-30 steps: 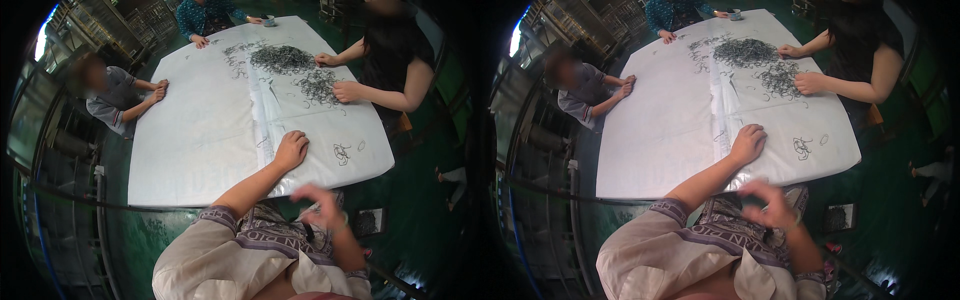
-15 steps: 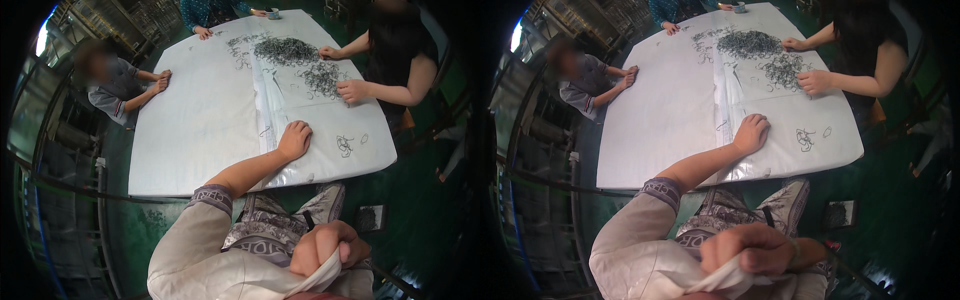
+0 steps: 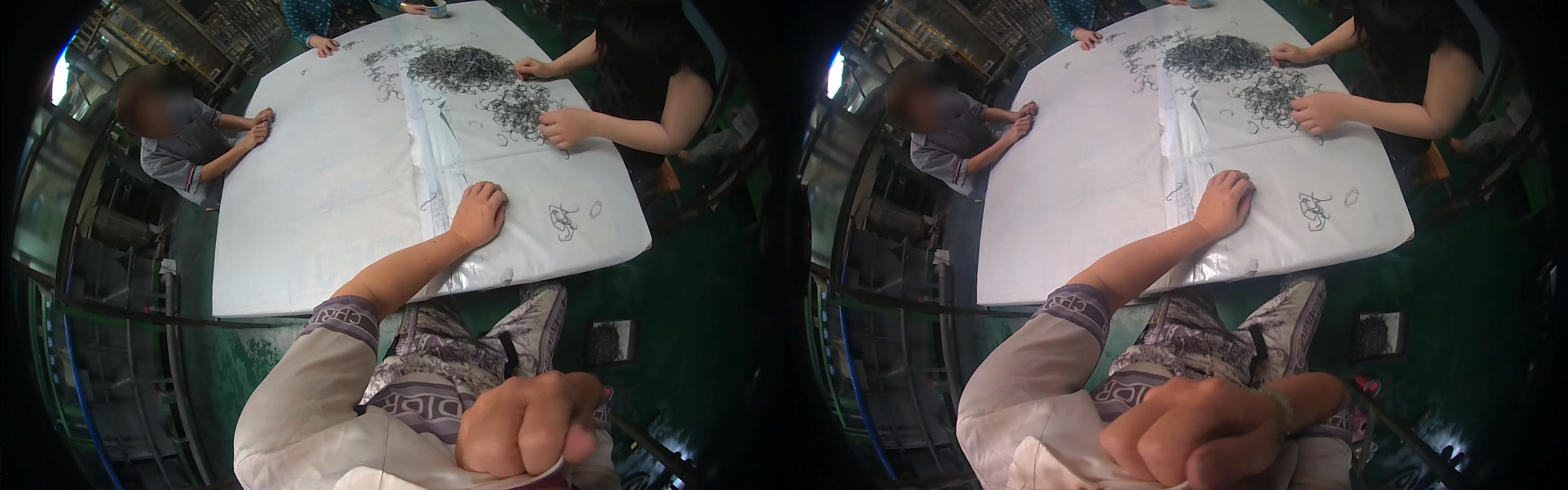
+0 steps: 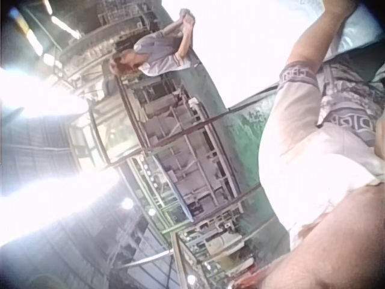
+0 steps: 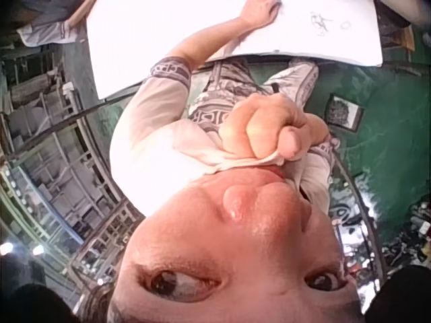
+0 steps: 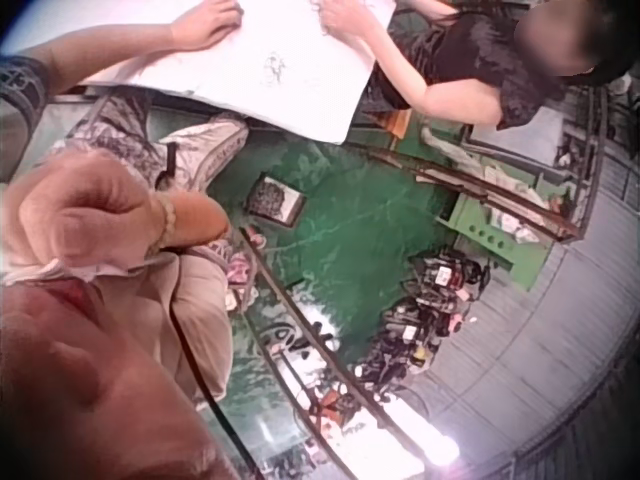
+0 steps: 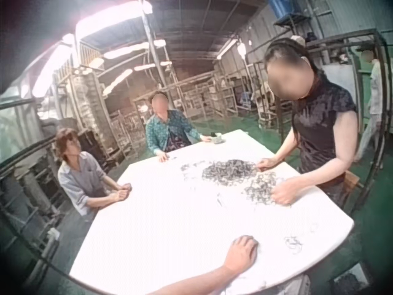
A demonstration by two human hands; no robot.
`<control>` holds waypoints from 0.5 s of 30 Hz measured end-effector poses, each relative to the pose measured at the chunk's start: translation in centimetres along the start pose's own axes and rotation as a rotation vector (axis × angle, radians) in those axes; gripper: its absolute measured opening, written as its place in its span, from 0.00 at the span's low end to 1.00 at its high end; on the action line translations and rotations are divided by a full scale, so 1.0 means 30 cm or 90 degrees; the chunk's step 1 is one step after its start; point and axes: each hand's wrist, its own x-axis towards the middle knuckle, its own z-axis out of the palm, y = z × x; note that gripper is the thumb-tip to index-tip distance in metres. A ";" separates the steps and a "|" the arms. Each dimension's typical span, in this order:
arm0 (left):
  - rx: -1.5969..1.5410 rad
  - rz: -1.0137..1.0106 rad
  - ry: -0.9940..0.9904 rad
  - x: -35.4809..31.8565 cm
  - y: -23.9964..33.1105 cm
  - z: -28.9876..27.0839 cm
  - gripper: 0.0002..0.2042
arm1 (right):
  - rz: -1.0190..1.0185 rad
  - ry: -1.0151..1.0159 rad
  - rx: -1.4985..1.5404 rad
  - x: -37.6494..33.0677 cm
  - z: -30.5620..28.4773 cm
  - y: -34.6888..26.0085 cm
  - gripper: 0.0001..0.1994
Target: The person walks to a table and joins others to arrange small dark wire pieces into decorative patterns on a large white board. They pick up individual pieces and place them into clusters and shapes across the surface.
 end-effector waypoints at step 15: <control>-0.003 -0.002 0.001 -0.002 0.001 0.010 0.07 | 0.054 0.203 -0.108 -0.006 0.083 0.049 0.43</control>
